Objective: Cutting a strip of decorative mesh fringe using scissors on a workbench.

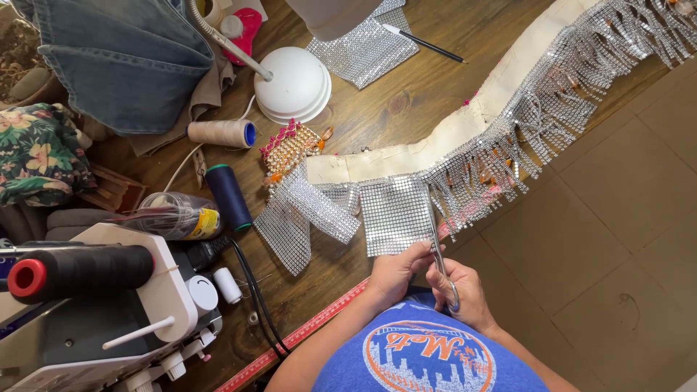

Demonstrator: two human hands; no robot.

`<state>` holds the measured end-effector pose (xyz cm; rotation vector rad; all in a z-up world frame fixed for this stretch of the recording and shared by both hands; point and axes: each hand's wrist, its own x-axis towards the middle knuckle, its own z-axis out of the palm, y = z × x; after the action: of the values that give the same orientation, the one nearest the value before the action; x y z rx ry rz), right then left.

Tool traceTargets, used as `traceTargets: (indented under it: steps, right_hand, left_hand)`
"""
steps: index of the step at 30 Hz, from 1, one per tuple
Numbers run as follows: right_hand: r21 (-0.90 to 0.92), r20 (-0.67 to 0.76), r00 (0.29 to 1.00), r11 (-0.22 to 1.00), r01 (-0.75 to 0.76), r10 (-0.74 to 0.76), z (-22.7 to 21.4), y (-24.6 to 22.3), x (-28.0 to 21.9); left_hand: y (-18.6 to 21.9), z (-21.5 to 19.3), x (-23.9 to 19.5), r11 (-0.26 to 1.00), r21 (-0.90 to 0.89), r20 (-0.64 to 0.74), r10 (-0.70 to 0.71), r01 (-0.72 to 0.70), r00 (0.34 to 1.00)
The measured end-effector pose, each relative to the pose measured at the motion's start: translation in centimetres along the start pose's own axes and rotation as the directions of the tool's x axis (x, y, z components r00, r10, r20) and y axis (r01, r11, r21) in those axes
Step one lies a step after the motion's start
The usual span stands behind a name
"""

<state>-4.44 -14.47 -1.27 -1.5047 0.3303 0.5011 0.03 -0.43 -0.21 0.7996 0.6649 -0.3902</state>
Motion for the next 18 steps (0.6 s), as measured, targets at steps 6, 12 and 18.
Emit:
traceTargets:
  steps: [6, 12, 18]
  right_hand:
    - [0.002, -0.01, 0.999, 0.999, 0.048, -0.048, 0.1, 0.1, 0.0]
    - [0.028, -0.012, 0.998, 0.997, 0.07, -0.07, 0.2, 0.7, 0.4]
    - [-0.035, 0.02, 0.995, 0.994, 0.1, -0.099, 0.1, -0.4, 1.2]
  left_hand:
    - [0.0, -0.2, -0.1, 0.999, 0.031, -0.002, -0.04, 0.04, 0.999]
    - [0.3, -0.2, -0.5, 0.996, 0.049, -0.005, -0.068, 0.068, 0.998]
    - [-0.5, -1.3, 0.2, 0.983, 0.173, 0.016, 0.059, -0.061, 0.998]
